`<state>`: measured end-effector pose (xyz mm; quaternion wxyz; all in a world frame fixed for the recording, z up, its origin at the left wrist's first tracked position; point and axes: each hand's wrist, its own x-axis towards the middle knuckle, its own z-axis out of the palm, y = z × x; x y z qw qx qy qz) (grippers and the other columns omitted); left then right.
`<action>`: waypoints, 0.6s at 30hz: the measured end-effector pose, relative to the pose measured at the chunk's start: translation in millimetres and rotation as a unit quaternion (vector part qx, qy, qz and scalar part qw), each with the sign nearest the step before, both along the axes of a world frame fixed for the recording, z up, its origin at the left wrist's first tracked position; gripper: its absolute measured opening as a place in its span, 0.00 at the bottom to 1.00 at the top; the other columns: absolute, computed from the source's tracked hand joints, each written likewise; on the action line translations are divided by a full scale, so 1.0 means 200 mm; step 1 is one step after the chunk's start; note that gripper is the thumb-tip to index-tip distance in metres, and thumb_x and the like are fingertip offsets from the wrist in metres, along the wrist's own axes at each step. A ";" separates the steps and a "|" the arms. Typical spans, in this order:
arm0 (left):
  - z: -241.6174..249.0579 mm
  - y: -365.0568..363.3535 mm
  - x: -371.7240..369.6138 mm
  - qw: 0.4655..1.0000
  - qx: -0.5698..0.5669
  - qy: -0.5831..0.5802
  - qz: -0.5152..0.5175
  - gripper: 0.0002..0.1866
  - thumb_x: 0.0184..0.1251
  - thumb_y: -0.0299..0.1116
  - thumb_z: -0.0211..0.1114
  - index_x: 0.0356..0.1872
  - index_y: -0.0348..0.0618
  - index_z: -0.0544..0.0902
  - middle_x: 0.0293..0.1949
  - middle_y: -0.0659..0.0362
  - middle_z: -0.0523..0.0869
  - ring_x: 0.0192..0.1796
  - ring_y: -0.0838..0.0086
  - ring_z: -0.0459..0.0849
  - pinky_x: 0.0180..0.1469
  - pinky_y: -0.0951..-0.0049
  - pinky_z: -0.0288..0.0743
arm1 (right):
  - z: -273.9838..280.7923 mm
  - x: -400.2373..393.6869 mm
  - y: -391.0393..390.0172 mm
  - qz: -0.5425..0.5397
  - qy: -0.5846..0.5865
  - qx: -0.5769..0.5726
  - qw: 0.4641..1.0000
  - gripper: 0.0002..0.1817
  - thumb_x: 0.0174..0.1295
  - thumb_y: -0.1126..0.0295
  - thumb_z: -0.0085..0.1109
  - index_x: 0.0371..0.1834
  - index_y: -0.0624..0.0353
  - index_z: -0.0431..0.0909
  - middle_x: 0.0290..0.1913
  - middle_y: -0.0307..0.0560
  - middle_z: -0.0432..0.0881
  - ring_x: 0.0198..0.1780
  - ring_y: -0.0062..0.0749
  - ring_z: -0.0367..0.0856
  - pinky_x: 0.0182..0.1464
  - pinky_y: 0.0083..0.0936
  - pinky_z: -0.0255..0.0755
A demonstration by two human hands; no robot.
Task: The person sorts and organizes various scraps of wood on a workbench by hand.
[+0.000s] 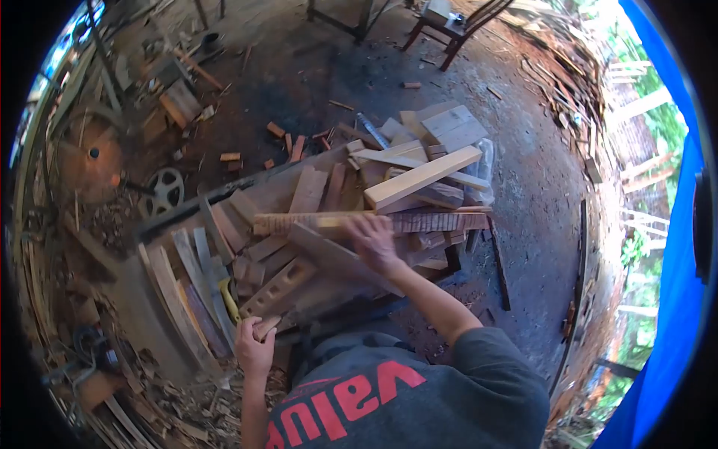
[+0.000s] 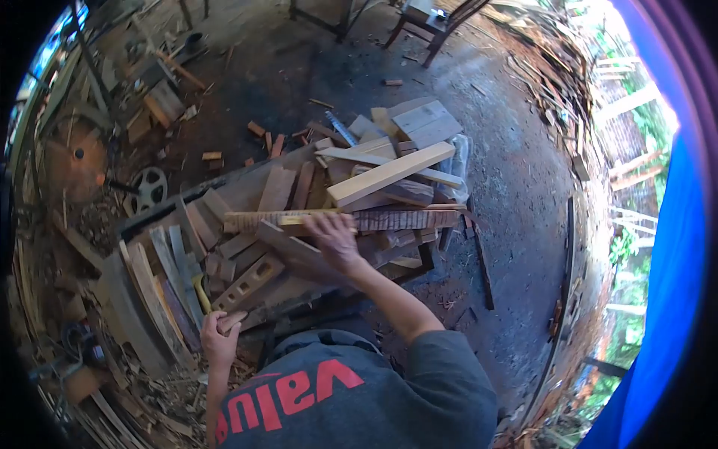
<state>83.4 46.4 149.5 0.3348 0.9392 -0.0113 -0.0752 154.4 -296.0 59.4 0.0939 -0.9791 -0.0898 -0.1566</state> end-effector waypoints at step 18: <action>-0.29 -0.28 -0.08 0.986 -0.127 -0.041 0.096 0.14 0.59 0.30 0.73 0.40 0.41 0.77 0.40 0.58 0.75 0.46 0.66 0.76 0.53 0.68 0.69 | 0.12 0.14 -0.09 0.074 0.097 0.301 0.946 0.14 0.55 0.76 0.56 0.46 0.61 0.78 0.43 0.54 0.80 0.49 0.52 0.79 0.49 0.42 0.74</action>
